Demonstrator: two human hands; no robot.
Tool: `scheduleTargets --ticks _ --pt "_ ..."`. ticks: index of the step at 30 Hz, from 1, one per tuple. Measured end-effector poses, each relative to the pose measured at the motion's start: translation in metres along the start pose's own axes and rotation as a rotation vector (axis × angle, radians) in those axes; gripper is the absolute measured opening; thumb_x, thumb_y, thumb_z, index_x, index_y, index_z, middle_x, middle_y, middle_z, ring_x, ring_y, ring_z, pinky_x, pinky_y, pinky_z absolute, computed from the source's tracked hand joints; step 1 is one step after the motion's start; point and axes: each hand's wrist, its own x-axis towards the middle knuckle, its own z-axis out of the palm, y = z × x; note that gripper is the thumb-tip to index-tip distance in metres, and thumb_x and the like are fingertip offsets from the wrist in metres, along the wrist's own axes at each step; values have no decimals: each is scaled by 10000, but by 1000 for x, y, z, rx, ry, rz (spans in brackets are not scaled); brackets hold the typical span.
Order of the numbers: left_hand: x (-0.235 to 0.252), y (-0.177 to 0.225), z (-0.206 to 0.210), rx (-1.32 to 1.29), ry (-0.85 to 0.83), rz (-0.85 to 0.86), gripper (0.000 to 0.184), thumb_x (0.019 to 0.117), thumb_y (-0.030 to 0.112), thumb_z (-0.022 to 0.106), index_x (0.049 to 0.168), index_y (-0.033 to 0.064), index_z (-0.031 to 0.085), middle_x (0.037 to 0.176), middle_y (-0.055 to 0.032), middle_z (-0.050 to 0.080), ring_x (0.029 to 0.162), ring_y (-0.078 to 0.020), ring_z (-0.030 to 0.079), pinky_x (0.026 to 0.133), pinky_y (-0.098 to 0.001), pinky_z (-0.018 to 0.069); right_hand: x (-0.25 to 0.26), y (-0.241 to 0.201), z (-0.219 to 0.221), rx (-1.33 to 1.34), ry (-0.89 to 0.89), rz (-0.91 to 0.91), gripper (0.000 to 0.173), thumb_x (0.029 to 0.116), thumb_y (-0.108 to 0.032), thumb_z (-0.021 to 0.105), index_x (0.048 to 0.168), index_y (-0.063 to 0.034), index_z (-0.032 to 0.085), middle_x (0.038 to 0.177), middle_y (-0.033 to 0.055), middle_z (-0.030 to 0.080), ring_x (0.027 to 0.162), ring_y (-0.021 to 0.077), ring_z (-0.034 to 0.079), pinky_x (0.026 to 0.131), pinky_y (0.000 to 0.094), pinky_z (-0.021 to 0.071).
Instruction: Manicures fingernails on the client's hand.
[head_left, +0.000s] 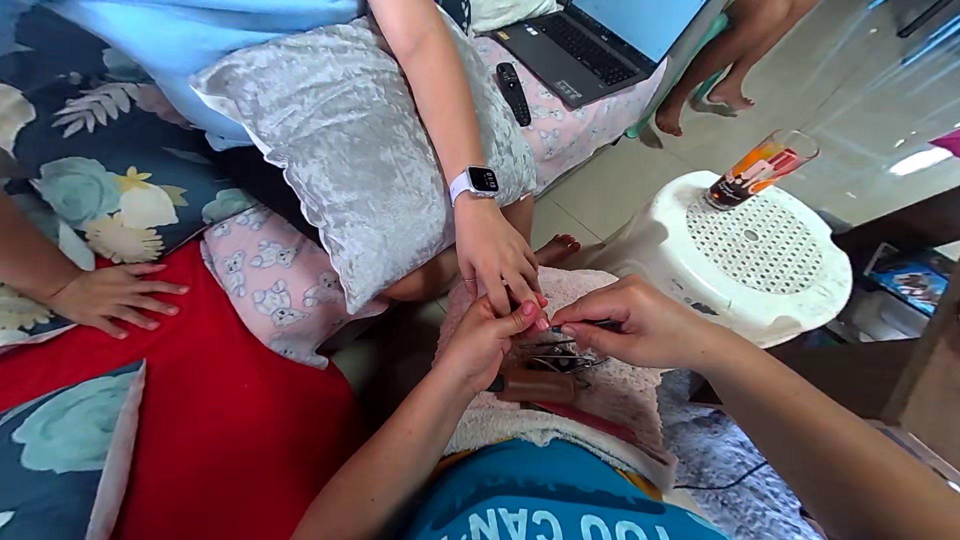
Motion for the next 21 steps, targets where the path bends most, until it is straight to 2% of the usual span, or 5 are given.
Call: scheduleTargets --ticks 3,7,13,21 --pt "1 -1 2 -3 15 0 108 989 -33 579 1004 23 670 838 -39 699 788 -110 685 814 -277 586 0 -2 3 -49 15 -9 239 1023 -174 583 1063 -27 767 801 14 714 674 -44 618 634 114 524" --pt "1 -2 0 -4 10 1 116 988 -41 573 1008 17 672 845 -46 706 803 -121 691 827 -286 585 0 1 3 -138 8 -57 239 1009 -156 564 1066 -50 771 871 28 737 736 -18 627 676 130 514" --pt "0 -1 -2 -29 -17 -15 123 1001 -26 557 1022 22 668 856 -50 711 800 -122 696 826 -287 589 -8 7 2 -13 76 -60 250 1014 -266 655 1085 -48 756 887 -5 721 763 -45 615 683 109 512" --pt "-1 -1 0 -62 -16 -36 135 1012 -23 535 1019 28 659 843 -51 706 795 -129 697 833 -295 591 -12 7 14 4 146 -49 214 1010 -195 651 1055 -18 762 916 20 754 826 -31 679 757 127 564"
